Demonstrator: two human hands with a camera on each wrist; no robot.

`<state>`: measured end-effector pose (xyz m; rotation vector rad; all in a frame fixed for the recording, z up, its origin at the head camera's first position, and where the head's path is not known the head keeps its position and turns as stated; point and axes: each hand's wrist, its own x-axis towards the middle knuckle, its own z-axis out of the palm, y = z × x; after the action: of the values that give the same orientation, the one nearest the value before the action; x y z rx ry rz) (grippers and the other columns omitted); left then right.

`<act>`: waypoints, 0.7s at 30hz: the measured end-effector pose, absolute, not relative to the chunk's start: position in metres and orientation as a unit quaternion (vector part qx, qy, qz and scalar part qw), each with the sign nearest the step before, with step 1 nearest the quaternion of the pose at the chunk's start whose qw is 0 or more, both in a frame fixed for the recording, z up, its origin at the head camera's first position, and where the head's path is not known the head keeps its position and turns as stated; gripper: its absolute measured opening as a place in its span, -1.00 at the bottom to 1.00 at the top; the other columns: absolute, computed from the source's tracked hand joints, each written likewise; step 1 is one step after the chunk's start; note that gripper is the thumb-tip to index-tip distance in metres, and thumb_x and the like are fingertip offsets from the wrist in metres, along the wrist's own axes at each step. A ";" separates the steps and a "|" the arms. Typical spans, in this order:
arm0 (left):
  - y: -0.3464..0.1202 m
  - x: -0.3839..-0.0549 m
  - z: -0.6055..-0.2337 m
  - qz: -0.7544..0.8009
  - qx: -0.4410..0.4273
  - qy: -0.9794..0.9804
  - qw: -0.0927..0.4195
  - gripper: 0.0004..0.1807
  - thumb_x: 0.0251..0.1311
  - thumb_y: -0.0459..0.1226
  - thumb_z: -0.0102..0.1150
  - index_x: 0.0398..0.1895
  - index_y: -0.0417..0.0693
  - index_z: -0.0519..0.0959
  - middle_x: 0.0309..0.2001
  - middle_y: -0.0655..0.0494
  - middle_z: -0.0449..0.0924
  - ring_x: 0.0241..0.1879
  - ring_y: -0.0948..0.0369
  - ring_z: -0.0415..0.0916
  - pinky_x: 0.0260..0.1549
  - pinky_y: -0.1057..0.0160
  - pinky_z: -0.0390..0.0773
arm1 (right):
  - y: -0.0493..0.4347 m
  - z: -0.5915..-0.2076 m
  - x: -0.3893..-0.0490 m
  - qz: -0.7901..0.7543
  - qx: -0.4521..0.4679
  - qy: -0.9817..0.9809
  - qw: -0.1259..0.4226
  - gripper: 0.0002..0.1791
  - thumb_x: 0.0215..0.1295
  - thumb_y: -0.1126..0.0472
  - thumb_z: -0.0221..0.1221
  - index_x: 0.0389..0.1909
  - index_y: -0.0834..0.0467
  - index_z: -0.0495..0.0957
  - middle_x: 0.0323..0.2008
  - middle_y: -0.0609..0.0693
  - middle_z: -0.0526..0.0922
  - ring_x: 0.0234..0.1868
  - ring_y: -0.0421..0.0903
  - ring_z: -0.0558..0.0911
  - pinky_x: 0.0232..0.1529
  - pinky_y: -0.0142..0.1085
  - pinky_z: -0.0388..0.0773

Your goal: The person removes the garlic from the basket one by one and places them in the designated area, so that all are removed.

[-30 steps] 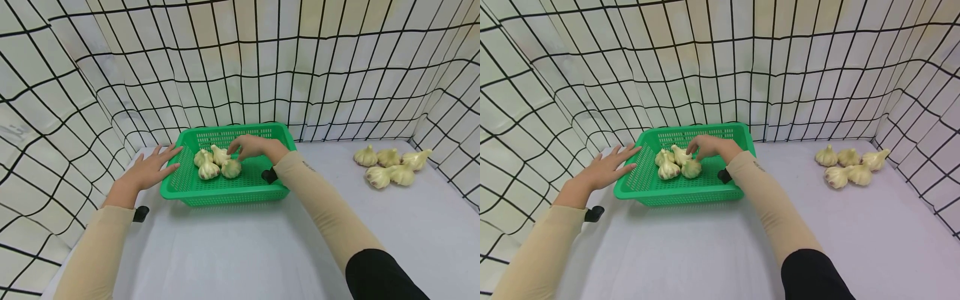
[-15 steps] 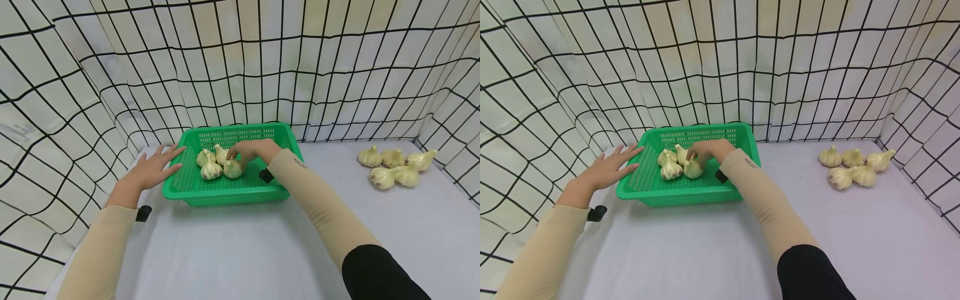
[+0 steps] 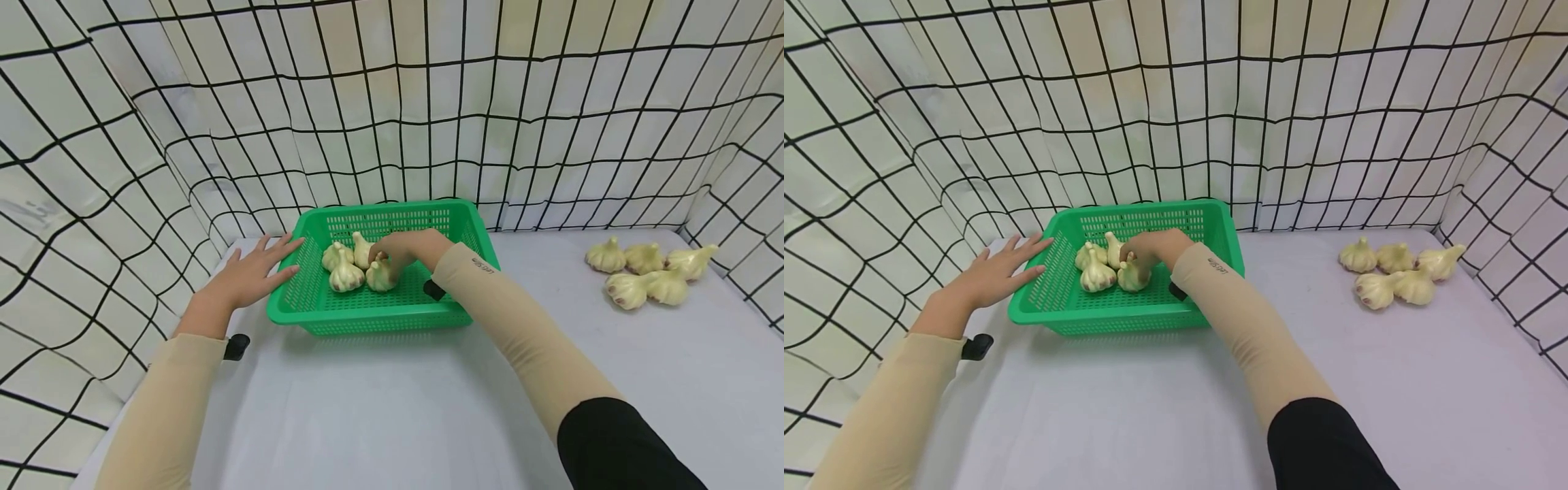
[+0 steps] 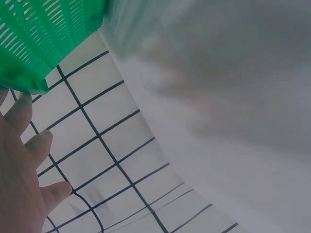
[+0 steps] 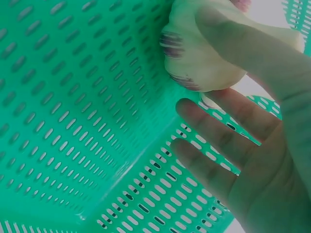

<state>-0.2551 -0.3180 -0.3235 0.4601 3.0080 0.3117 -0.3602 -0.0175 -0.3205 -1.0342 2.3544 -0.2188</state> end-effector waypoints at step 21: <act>-0.317 -0.254 -0.322 0.100 0.149 0.983 0.042 -0.24 0.57 0.16 -0.20 0.69 0.12 -0.03 0.66 -0.05 -0.23 0.59 -0.24 -0.41 0.36 -0.49 -0.45 | -0.010 -0.319 -0.363 -0.079 -0.390 0.880 0.261 -0.39 0.34 0.21 0.33 0.37 0.04 0.37 0.36 0.11 0.40 0.33 0.01 0.41 0.20 -0.12 0.49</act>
<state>-0.2542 -0.3168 -0.3221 0.4567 3.0073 0.3057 -0.3629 -0.0105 -0.3188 -1.0556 2.3821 -0.2138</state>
